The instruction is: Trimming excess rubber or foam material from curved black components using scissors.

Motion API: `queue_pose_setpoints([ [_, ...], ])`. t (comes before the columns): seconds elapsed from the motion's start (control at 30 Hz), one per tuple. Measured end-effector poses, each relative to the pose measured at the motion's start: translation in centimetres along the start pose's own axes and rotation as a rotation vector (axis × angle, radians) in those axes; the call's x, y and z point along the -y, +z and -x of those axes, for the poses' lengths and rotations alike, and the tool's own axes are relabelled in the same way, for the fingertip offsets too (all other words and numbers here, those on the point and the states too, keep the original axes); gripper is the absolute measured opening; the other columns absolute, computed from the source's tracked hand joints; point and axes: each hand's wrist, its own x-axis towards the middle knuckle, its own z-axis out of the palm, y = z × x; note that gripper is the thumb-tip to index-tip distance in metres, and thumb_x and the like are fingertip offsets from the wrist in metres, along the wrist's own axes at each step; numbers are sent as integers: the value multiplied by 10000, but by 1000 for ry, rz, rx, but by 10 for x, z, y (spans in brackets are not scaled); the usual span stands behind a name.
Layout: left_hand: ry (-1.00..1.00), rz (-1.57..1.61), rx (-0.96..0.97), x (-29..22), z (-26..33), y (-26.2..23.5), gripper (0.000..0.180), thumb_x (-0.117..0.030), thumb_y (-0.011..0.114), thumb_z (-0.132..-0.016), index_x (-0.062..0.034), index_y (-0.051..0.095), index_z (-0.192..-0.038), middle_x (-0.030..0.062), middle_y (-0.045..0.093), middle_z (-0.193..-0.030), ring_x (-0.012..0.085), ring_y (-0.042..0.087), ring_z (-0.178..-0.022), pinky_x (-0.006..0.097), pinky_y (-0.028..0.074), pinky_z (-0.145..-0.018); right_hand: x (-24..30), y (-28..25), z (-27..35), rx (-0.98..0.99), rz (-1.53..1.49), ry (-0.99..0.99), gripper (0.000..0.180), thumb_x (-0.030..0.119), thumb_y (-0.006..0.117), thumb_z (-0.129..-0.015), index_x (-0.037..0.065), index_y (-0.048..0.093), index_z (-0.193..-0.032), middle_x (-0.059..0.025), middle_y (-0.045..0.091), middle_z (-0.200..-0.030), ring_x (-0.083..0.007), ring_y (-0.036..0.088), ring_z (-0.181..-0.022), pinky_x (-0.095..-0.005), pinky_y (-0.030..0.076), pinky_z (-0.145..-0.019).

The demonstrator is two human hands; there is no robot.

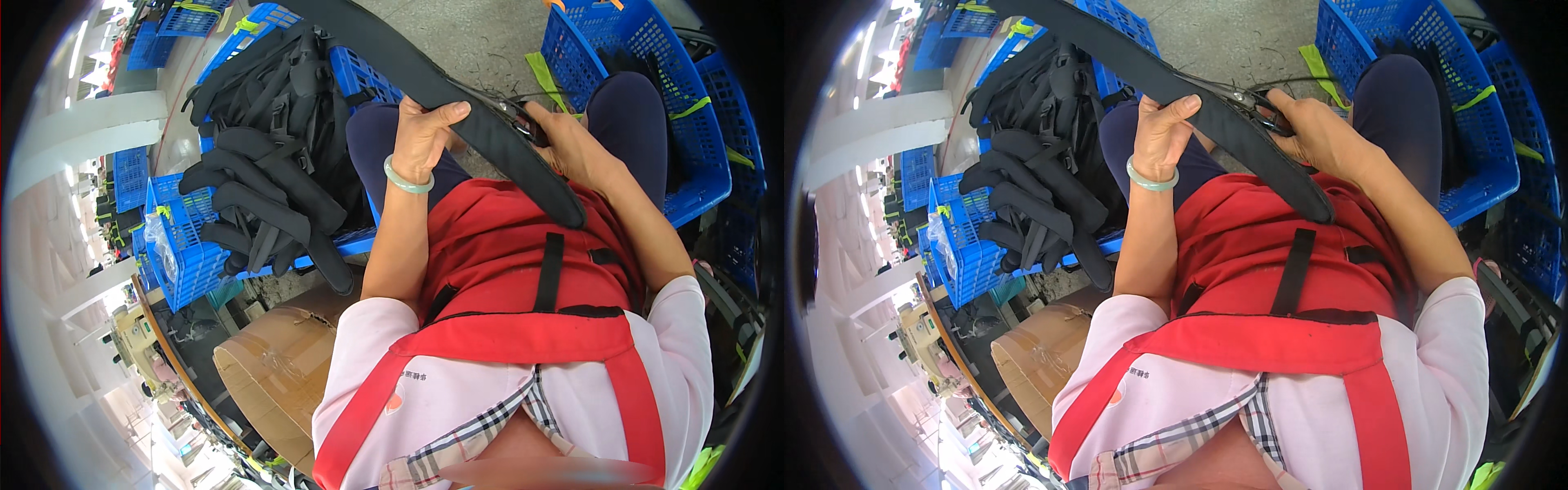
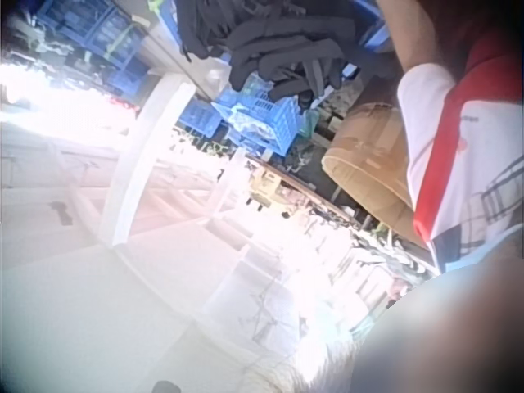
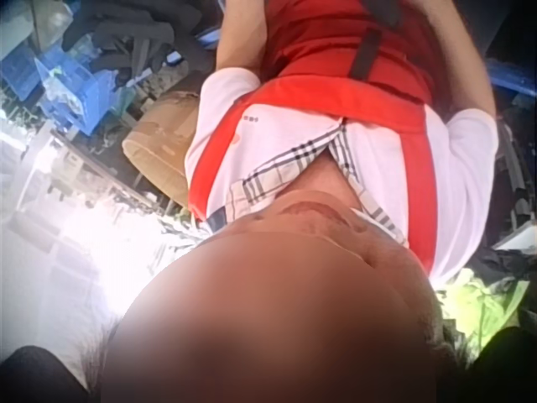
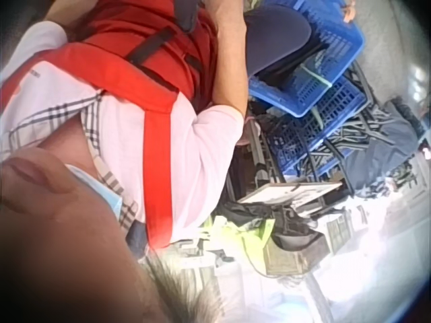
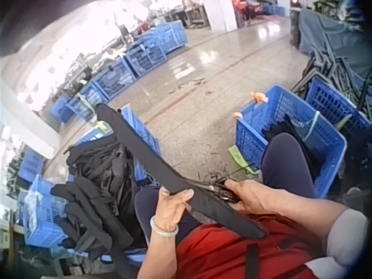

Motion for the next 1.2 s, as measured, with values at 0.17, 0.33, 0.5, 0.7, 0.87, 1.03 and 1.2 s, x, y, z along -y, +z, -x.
queue_pose_setpoints([
  [0.17,0,11,35,0,2,-4,310,157,646,-774,-65,665,-991,54,693,-958,161,669,-871,294,530,-814,8,-1,-3,10,-3,68,290,133,664,-842,-1,479,-1021,-246,586,-716,-444,589,-765,-457,436,-632],
  [0.33,-38,60,-105,-9,2,5,194,74,673,-810,-37,657,-969,59,687,-927,166,660,-852,312,531,-811,5,-6,1,-32,23,72,271,133,653,-853,22,487,-1036,-234,588,-719,-420,596,-728,-441,438,-609],
  [0.5,-2,76,-77,-12,1,-2,164,63,666,-816,-39,665,-945,56,688,-931,161,656,-847,322,531,-804,-14,9,-1,-94,32,28,323,127,675,-810,32,480,-1049,-243,591,-753,-436,598,-775,-449,446,-646],
  [0.7,24,38,-75,-3,3,1,245,117,679,-768,-62,645,-931,48,680,-906,154,652,-817,308,539,-773,-10,14,-3,-54,53,76,385,121,685,-779,20,435,-1053,-245,608,-789,-477,578,-827,-474,450,-694],
  [0.87,11,12,-76,-2,3,3,292,150,682,-744,-66,626,-933,45,675,-897,159,658,-817,317,544,-770,6,1,0,-116,93,-80,357,135,677,-799,6,435,-1027,-269,596,-805,-486,563,-834,-482,438,-689],
  [1.03,4,75,22,3,3,-3,274,125,650,-782,-59,666,-984,64,691,-969,174,665,-878,324,526,-844,6,0,-1,2,30,16,328,159,668,-824,-4,452,-1010,-259,598,-790,-470,582,-825,-468,443,-690],
  [1.2,-33,106,-4,4,3,-1,257,102,664,-786,-60,666,-986,62,691,-966,173,663,-885,327,525,-849,6,2,0,-53,-20,47,331,201,667,-834,-17,471,-987,-276,574,-762,-471,573,-816,-446,451,-685],
])
